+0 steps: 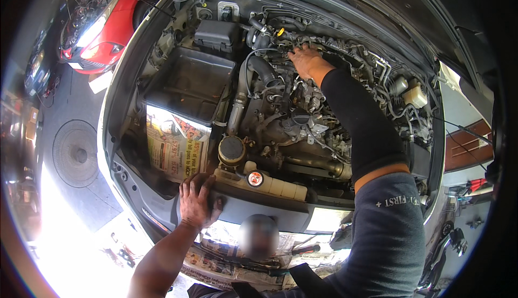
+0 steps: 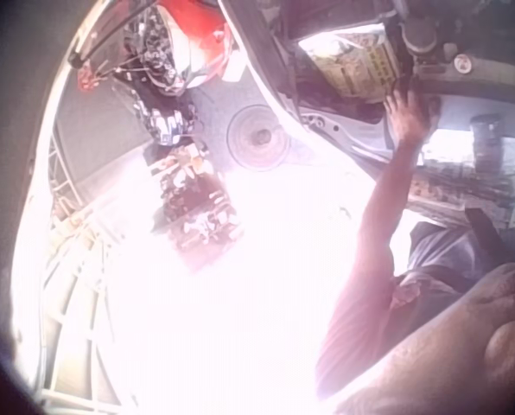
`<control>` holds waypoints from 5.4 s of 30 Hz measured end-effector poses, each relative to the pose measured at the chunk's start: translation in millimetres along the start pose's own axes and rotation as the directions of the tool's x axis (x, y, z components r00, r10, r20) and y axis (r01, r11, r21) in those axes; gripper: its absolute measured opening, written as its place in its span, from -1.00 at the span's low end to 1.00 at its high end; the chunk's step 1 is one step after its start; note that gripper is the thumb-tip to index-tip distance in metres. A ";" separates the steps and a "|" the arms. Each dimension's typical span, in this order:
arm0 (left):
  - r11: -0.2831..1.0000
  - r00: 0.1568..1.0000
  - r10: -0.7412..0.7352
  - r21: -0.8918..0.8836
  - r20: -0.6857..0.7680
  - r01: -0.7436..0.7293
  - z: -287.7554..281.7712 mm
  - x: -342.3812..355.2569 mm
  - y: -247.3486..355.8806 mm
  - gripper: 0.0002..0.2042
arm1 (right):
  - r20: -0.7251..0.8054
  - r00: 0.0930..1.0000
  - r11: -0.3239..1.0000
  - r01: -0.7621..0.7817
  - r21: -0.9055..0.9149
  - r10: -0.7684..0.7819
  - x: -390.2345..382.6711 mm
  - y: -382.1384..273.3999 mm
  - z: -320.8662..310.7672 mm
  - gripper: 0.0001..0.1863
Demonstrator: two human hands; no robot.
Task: The person organizes car parts on a cardboard sheet, then moves to a white car with the hood open. They wipe the engine bay with a cloth, place a smartphone on the front panel, and use a wrench to tighten bolts on the engine. The person continues to adjust hoses and components within the engine bay.
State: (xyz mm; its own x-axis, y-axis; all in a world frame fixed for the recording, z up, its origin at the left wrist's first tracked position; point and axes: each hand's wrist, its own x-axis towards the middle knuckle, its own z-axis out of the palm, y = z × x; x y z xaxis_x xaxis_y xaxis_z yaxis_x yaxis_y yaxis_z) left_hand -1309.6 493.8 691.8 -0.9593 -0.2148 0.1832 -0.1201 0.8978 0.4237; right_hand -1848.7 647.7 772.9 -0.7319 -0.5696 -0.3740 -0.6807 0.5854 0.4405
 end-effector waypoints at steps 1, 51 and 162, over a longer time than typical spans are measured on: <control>1.000 1.000 -0.002 0.008 0.004 0.002 0.1 -0.2 -0.4 -0.26 | 0.000 1.000 1.000 -0.003 0.013 0.003 -0.7 0.2 -0.4 0.04; 0.999 0.999 -0.030 0.046 0.033 0.029 2.7 -4.9 1.3 -0.27 | 0.028 0.866 0.206 -0.150 0.967 0.499 -186.1 61.6 190.1 -0.42; 0.866 0.911 -0.410 -0.334 -0.049 0.372 24.4 64.9 17.9 -0.87 | 0.220 0.791 0.817 -0.573 -0.057 0.571 -116.6 -7.8 172.7 0.15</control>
State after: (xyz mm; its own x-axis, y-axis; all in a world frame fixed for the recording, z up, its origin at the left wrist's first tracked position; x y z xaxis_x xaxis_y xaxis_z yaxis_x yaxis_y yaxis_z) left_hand -1380.3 505.3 689.7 -0.8121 -0.5824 0.0365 -0.3752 0.5691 0.7317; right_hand -1763.5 809.2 672.0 -0.9745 0.0100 -0.2240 -0.1349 0.7719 0.6212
